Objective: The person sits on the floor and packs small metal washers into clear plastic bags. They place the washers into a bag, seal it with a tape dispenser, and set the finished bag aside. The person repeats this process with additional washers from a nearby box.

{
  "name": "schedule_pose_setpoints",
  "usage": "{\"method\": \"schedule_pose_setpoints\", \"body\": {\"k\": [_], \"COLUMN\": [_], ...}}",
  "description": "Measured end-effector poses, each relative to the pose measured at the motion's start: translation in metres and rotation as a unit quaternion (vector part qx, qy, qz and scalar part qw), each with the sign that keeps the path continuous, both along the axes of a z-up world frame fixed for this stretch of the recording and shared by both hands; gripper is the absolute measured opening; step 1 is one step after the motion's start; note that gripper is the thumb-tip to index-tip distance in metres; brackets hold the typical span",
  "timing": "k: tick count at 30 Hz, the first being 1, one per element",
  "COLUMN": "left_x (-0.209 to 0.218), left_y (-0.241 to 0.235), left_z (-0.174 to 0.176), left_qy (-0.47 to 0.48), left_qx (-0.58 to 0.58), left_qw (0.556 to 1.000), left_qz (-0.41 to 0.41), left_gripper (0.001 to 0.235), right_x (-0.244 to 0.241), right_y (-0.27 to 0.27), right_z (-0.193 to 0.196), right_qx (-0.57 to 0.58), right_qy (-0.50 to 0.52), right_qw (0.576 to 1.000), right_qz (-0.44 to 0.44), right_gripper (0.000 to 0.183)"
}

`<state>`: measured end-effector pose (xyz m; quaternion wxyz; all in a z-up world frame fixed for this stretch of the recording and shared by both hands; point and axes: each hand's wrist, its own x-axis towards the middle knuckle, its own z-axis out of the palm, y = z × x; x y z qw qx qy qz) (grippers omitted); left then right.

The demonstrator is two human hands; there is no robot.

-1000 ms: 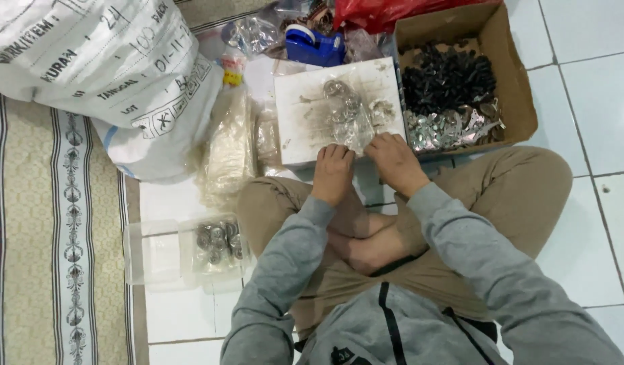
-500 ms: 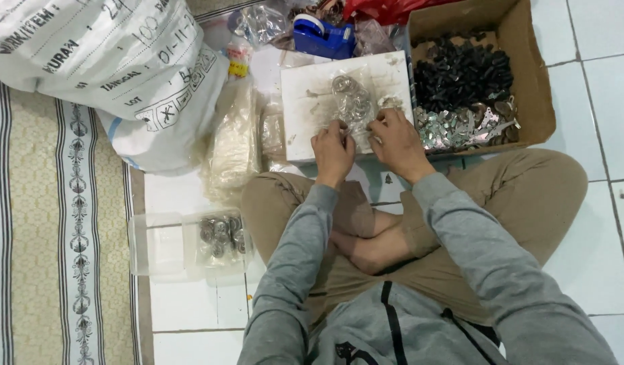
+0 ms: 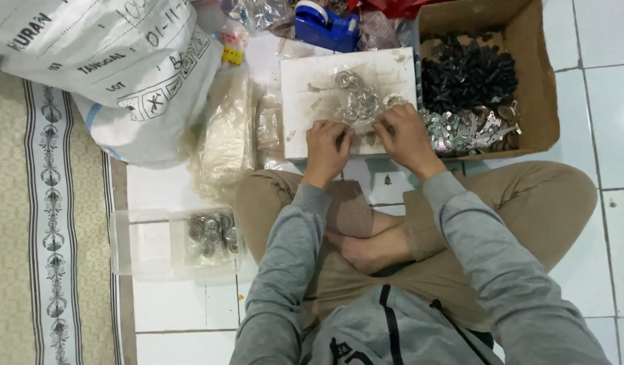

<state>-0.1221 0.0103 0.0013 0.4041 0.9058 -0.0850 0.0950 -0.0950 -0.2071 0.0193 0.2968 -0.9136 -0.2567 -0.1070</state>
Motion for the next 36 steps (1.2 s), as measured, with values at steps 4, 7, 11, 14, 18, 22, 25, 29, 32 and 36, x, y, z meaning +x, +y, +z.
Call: {"method": "schedule_pose_setpoints", "body": {"k": [4,7,11,14,18,22,25,29,32,36], "left_x": [0.014,0.016,0.017,0.012,-0.007,-0.014,-0.013,-0.012,-0.007,-0.007], "left_y": [-0.008,-0.01,-0.012,-0.022,-0.053,-0.066,-0.064,-0.066,-0.065,-0.066], "left_z": [-0.007,-0.013,-0.01,-0.003,0.025,0.02,0.018,0.016,0.016,0.017], "left_qy": [0.01,0.005,0.029,-0.043,-0.163,-0.158,-0.128,-0.125,-0.127,-0.096], "left_qx": [-0.008,0.015,0.026,0.076,0.153,0.161,0.16,0.148,0.13,0.099], "left_qw": [0.999,0.999,0.997,0.993,0.975,0.974,0.979,0.981,0.983,0.99], "left_qz": [0.036,0.052,0.062,0.086,0.006,0.006,-0.005,-0.01,-0.005,-0.009], "left_gripper": [0.019,0.016,0.015,0.023,0.037,0.041,0.051,0.047,0.049,0.053], "right_x": [0.012,0.014,0.016,0.019,0.015,0.016,0.038,0.092,0.146,0.203], "right_y": [0.001,0.002,0.002,0.001,0.009,0.01,0.001,-0.008,0.002,0.024], "right_z": [-0.009,-0.016,-0.025,-0.035,-0.015,0.001,0.002,0.003,0.007,0.02], "right_qx": [0.031,0.066,0.036,0.016,-0.004,0.016,0.072,0.082,0.056,0.015], "right_qy": [0.033,0.078,0.053,0.036,0.075,0.103,0.155,0.169,0.185,0.224], "right_qw": [0.999,0.993,0.994,0.994,0.988,0.983,0.973,0.972,0.975,0.971], "right_qz": [-0.029,-0.054,-0.087,-0.103,-0.136,-0.151,-0.154,-0.139,-0.107,-0.076], "right_gripper": [0.022,0.021,0.015,0.015,0.012,0.017,0.021,0.02,0.023,0.029]}}
